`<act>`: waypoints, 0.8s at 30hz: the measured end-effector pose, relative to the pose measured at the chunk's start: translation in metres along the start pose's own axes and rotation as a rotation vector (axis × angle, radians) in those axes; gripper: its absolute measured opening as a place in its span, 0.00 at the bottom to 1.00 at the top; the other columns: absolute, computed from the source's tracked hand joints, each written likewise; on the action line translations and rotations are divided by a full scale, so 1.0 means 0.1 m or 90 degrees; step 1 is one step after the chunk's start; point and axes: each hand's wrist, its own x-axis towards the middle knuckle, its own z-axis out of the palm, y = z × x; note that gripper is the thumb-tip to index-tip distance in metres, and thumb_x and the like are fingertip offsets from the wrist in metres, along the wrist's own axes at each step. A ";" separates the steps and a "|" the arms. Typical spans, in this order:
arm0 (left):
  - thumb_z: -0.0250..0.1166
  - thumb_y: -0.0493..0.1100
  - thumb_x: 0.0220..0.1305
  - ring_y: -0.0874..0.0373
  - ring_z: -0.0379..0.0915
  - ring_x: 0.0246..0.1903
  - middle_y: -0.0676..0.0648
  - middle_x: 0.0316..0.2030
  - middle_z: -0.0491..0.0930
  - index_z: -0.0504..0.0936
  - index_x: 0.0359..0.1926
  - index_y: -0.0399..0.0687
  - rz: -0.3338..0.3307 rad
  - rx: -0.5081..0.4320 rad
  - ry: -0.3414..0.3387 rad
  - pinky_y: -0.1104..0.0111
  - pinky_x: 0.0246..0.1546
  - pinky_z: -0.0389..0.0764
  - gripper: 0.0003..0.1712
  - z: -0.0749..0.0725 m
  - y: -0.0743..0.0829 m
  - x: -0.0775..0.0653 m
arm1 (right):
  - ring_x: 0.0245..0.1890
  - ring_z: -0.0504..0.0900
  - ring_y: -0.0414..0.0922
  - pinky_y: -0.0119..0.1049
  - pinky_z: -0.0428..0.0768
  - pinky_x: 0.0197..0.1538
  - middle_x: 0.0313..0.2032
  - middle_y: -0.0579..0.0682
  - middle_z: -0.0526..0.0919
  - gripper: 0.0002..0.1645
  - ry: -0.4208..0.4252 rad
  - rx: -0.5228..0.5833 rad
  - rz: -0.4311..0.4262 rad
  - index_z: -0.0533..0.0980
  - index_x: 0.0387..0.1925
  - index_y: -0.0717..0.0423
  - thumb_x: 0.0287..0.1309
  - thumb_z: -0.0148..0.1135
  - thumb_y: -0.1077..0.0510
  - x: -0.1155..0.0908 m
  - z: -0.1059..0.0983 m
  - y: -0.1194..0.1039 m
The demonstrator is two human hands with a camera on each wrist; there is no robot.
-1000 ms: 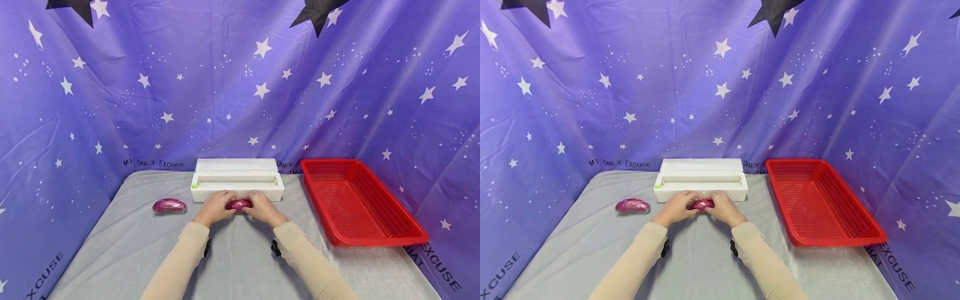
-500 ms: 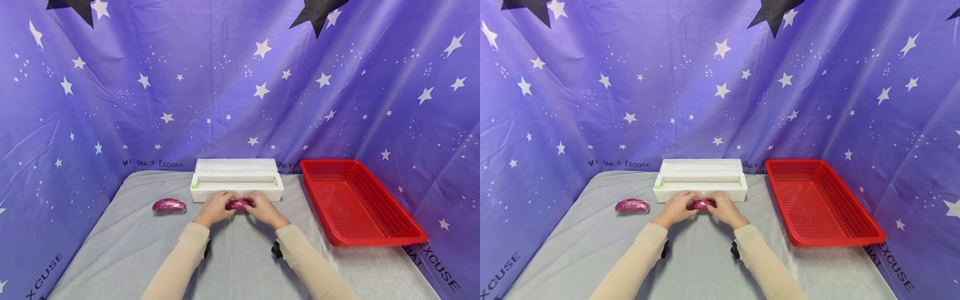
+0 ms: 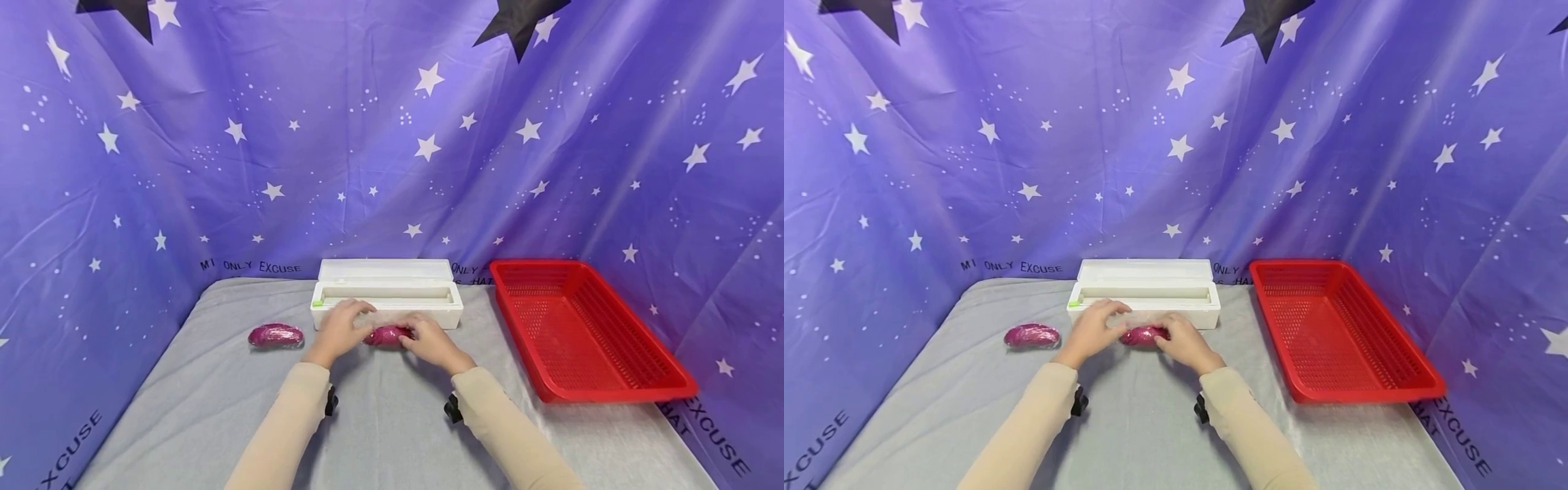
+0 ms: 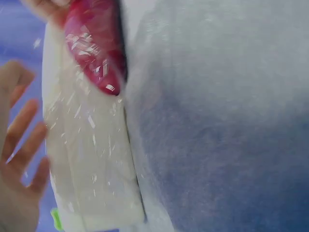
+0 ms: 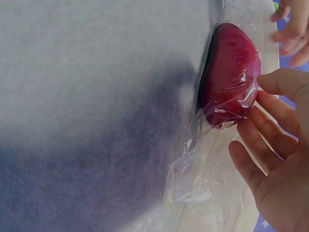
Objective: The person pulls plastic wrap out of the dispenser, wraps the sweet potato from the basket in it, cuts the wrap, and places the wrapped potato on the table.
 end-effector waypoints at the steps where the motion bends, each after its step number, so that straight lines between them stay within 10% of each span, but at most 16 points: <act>1: 0.73 0.43 0.57 0.50 0.77 0.46 0.48 0.44 0.82 0.85 0.48 0.52 -0.020 -0.019 0.044 0.53 0.50 0.76 0.16 -0.03 -0.03 0.00 | 0.52 0.79 0.53 0.49 0.75 0.59 0.50 0.55 0.83 0.20 -0.002 -0.003 0.002 0.81 0.52 0.63 0.58 0.69 0.61 0.00 0.00 0.00; 5: 0.75 0.38 0.54 0.43 0.71 0.52 0.40 0.49 0.78 0.82 0.51 0.45 -0.119 -0.102 0.207 0.49 0.56 0.70 0.22 -0.13 -0.15 0.00 | 0.53 0.78 0.53 0.50 0.73 0.61 0.50 0.55 0.82 0.20 -0.003 -0.017 0.005 0.81 0.53 0.62 0.59 0.69 0.60 0.00 0.00 -0.01; 8: 0.75 0.38 0.54 0.39 0.67 0.57 0.35 0.54 0.73 0.79 0.56 0.40 -0.203 -0.151 0.251 0.48 0.61 0.66 0.28 -0.19 -0.24 -0.01 | 0.53 0.78 0.53 0.50 0.74 0.60 0.50 0.54 0.81 0.20 -0.002 -0.023 0.009 0.82 0.53 0.61 0.59 0.69 0.60 0.00 -0.01 -0.01; 15: 0.75 0.47 0.58 0.38 0.65 0.62 0.31 0.61 0.67 0.71 0.66 0.34 -0.356 -0.231 0.183 0.48 0.64 0.66 0.40 -0.28 -0.40 -0.11 | 0.56 0.77 0.56 0.52 0.71 0.63 0.53 0.58 0.81 0.21 -0.013 -0.018 0.020 0.80 0.54 0.63 0.61 0.67 0.59 -0.01 -0.04 -0.03; 24: 0.75 0.48 0.60 0.37 0.71 0.60 0.30 0.63 0.69 0.69 0.68 0.30 -0.396 -0.298 0.138 0.53 0.61 0.74 0.42 -0.26 -0.52 -0.20 | 0.54 0.78 0.53 0.50 0.73 0.61 0.50 0.54 0.82 0.20 0.003 -0.011 0.016 0.81 0.53 0.62 0.61 0.67 0.60 0.01 -0.08 -0.06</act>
